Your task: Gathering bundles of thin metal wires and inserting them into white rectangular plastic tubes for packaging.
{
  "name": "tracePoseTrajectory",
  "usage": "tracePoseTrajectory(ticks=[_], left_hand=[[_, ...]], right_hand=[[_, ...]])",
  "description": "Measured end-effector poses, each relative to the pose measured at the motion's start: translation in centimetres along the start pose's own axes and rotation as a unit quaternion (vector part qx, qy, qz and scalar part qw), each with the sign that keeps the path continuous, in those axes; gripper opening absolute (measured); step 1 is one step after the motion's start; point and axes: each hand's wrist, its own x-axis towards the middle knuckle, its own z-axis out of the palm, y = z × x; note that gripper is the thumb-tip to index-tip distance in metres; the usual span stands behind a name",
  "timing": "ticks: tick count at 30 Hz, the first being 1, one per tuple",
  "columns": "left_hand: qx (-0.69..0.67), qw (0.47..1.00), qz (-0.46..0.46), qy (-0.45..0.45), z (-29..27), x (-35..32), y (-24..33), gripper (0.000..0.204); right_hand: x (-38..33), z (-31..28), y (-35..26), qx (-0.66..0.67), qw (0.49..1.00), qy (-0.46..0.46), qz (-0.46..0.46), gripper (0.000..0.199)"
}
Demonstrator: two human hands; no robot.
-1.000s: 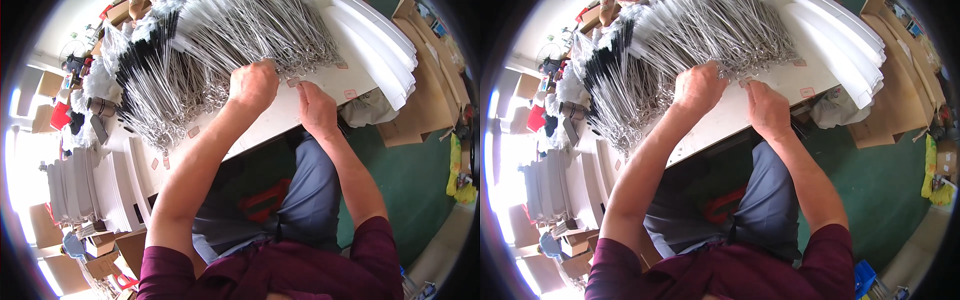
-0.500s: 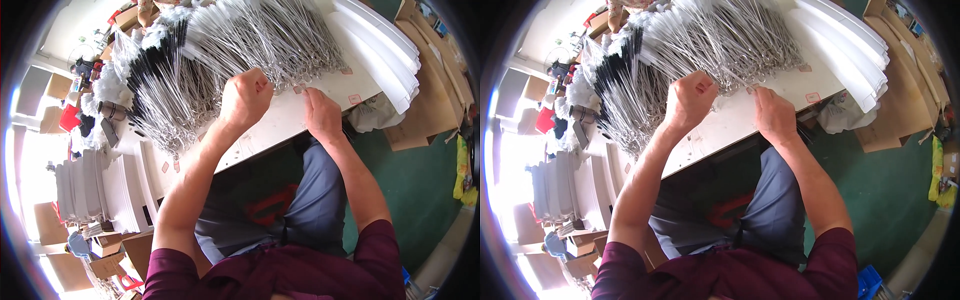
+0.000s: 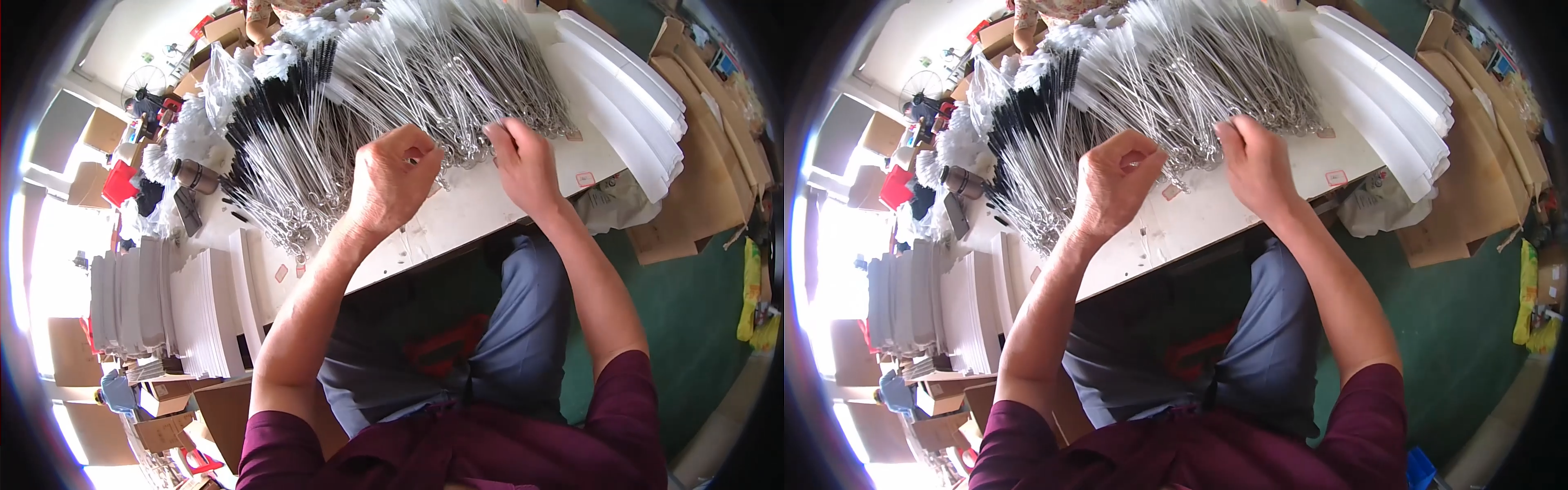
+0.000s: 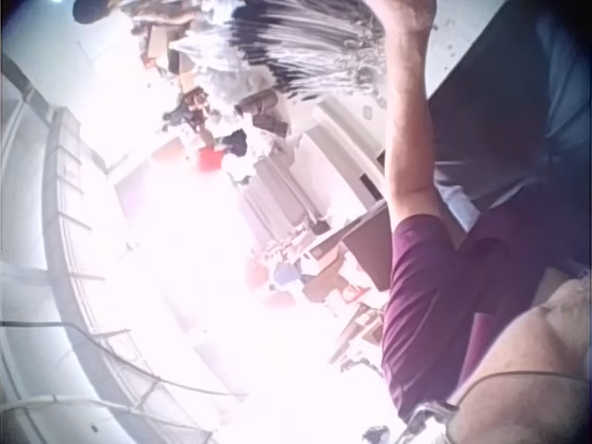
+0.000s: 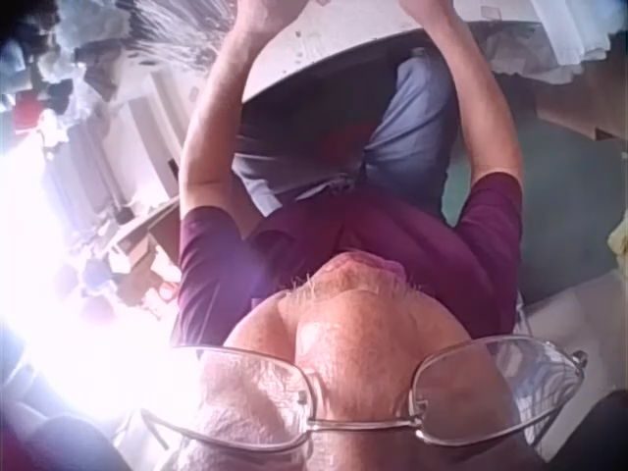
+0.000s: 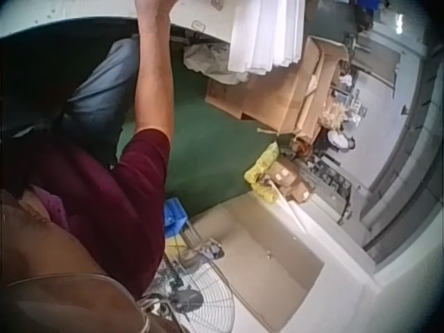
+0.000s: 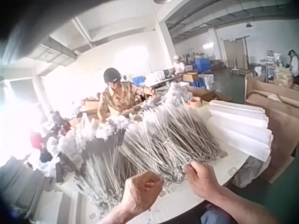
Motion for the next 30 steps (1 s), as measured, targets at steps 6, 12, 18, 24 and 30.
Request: tracePoseTrajectory(ticks=[6,12,18,24,30], left_hand=[[0.027,0.999,0.026,-0.004,-0.8,-0.2,0.4,0.009],[0.021,0.999,0.024,-0.013,-0.3,-0.8,-1.8,0.009],[0.094,0.995,0.008,-0.016,-0.5,-1.1,-4.6,0.011],[0.035,0.999,-0.005,0.024,-1.8,-1.3,-3.0,0.011],[-0.072,0.99,0.047,0.116,-4.0,-1.4,-1.2,0.008]], right_hand=[[5.5,2.2,0.1,0.092,0.966,-0.16,0.179,0.056],[5.9,2.8,-0.5,0.238,0.911,-0.267,0.207,0.033],[5.8,1.9,0.6,0.157,0.962,-0.186,0.122,0.024],[6.8,-0.9,1.6,0.097,0.975,-0.157,0.121,0.029],[6.9,0.3,3.1,-0.049,0.994,-0.081,0.046,0.038]])
